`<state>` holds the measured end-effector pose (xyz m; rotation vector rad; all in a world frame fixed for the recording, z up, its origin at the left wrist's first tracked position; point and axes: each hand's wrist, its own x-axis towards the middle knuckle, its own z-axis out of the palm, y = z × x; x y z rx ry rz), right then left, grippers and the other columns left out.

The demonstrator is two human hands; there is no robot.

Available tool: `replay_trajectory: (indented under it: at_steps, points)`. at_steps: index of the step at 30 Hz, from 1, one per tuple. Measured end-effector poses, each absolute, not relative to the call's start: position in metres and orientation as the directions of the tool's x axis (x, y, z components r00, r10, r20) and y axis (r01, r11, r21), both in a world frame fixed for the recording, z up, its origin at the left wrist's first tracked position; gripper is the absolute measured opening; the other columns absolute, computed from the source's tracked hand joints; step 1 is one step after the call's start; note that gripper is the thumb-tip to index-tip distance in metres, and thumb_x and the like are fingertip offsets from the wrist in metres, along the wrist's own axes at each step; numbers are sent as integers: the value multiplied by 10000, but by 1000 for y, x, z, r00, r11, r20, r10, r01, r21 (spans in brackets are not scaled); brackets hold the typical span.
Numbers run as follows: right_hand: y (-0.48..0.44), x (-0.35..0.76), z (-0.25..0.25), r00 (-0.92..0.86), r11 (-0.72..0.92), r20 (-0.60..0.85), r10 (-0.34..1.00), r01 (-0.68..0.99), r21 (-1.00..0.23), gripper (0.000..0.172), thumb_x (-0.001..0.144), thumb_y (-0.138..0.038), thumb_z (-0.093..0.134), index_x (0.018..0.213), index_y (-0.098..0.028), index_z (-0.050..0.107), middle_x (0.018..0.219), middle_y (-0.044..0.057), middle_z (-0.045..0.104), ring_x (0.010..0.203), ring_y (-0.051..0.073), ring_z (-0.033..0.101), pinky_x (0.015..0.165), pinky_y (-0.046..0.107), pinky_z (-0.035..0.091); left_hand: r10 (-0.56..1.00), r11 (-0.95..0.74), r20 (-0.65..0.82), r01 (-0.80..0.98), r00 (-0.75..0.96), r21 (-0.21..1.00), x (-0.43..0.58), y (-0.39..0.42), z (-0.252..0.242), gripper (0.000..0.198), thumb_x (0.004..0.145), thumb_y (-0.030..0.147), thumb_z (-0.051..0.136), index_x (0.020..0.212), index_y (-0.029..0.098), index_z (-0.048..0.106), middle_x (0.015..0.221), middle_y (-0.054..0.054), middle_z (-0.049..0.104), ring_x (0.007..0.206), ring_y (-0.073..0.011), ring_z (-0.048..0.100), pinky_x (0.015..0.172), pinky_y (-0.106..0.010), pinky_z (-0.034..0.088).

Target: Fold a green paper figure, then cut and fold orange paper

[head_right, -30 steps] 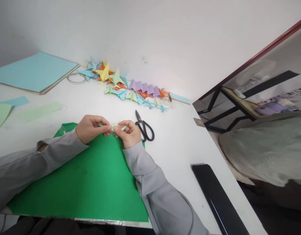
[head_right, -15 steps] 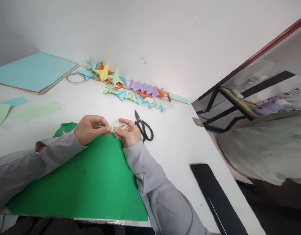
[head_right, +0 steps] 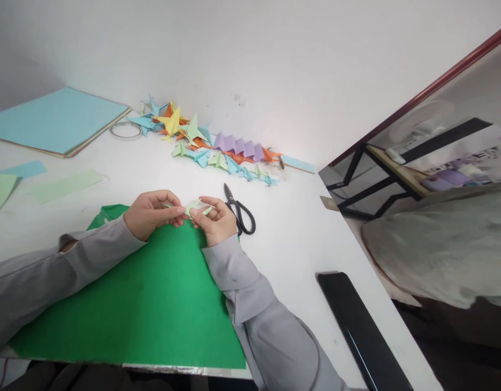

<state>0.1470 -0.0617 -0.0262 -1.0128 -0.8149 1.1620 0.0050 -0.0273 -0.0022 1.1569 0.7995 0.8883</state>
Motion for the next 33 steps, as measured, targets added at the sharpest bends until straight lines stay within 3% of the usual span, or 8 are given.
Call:
replay_trajectory:
  at_steps: [5, 11, 18, 25, 33]
  points:
    - [-61, 151, -25, 248, 268, 231, 941, -128, -955, 420, 536, -226, 794, 880, -197, 557, 584, -59, 633, 460, 84, 563, 484, 222, 459, 874, 116, -22, -163, 486, 980, 2, -26, 0, 306, 560, 336, 760, 631, 132, 544, 507, -7, 639, 465, -105, 586, 483, -223, 484]
    - [-69, 147, -14, 283, 356, 354, 891, 49, -933, 339, 602, -238, 755, 886, -218, 571, 640, -36, 637, 555, 125, 605, 527, 257, 461, 873, 28, 42, -136, 486, 990, -1, -24, 4, 295, 558, 343, 764, 602, 119, 576, 528, -27, 650, 492, -115, 601, 517, -239, 508]
    - [-74, 143, -6, 328, 317, 342, 881, 130, -940, 269, 624, -227, 734, 851, -225, 590, 676, -12, 624, 605, 137, 583, 581, 288, 462, 878, 28, 42, -139, 477, 990, -1, -25, 4, 271, 550, 296, 772, 612, 119, 575, 527, -24, 648, 507, -128, 617, 539, -257, 517]
    - [-70, 147, -12, 282, 278, 269, 921, 7, -961, 303, 571, -285, 769, 834, -221, 631, 653, -18, 627, 577, 132, 578, 567, 288, 471, 895, -45, 116, -171, 432, 984, 1, -27, 2, 263, 532, 278, 773, 552, 119, 564, 560, -45, 661, 516, -124, 611, 533, -258, 516]
    - [-71, 145, -13, 324, 240, 238, 915, 37, -970, 231, 560, -278, 771, 735, -198, 643, 641, -11, 629, 502, 101, 516, 498, 263, 441, 920, -6, 73, -173, 384, 985, 3, -29, 1, 249, 485, 214, 787, 538, 108, 569, 644, -55, 684, 535, -106, 605, 562, -249, 506]
